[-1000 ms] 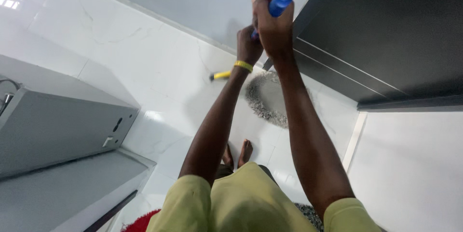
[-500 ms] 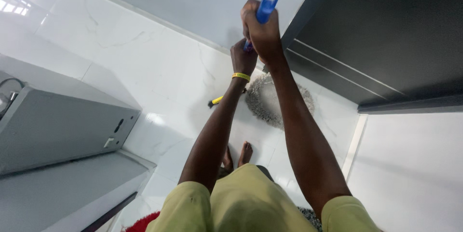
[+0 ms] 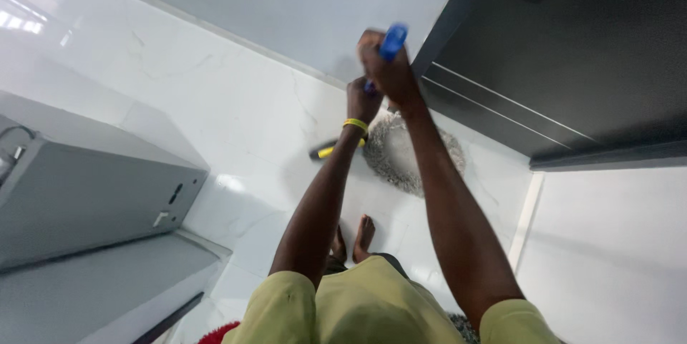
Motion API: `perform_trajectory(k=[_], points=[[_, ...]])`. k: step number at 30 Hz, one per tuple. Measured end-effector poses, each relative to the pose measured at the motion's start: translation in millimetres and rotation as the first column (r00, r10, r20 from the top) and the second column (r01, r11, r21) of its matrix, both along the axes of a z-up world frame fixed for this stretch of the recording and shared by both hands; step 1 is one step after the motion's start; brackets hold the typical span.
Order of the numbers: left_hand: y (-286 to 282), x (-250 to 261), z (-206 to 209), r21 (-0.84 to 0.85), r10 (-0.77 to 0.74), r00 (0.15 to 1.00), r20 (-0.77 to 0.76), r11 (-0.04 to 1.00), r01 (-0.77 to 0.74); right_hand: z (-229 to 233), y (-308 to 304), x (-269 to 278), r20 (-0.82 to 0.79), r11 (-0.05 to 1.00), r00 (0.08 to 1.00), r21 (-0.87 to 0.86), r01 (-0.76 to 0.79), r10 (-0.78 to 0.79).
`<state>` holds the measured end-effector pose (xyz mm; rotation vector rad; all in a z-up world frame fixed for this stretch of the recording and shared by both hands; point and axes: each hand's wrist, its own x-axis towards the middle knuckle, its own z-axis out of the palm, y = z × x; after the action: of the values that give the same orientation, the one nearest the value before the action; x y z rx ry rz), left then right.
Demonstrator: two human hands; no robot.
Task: The person sweeps the floor along a wall and a door frame, then picks up and shakes out a small rug.
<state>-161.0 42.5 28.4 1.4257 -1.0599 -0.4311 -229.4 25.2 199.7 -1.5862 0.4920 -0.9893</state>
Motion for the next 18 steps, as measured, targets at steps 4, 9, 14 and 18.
perform_trajectory(k=[4,9,14,18], points=[[-30.5,-5.7,42.1,-0.092,-0.039,0.998,0.052,0.995,0.043,36.5,-17.3,-15.2,0.139,0.991,0.984,-0.071,0.118,-0.107],[-74.0,19.1,62.2,-0.035,-0.267,0.96,0.09,0.962,0.271,30.2,-28.5,-27.4,0.025,0.878,0.962,-0.403,0.258,-0.271],[-88.7,20.4,67.5,0.002,-0.321,0.944,0.07,0.947,0.322,-4.7,-36.1,-37.7,-0.162,0.899,0.913,-0.307,0.313,-0.374],[-90.9,6.9,73.1,-0.141,-0.178,0.969,0.173,0.969,0.204,-18.0,-71.2,-38.7,-0.043,0.885,0.91,-0.256,0.389,-0.413]])
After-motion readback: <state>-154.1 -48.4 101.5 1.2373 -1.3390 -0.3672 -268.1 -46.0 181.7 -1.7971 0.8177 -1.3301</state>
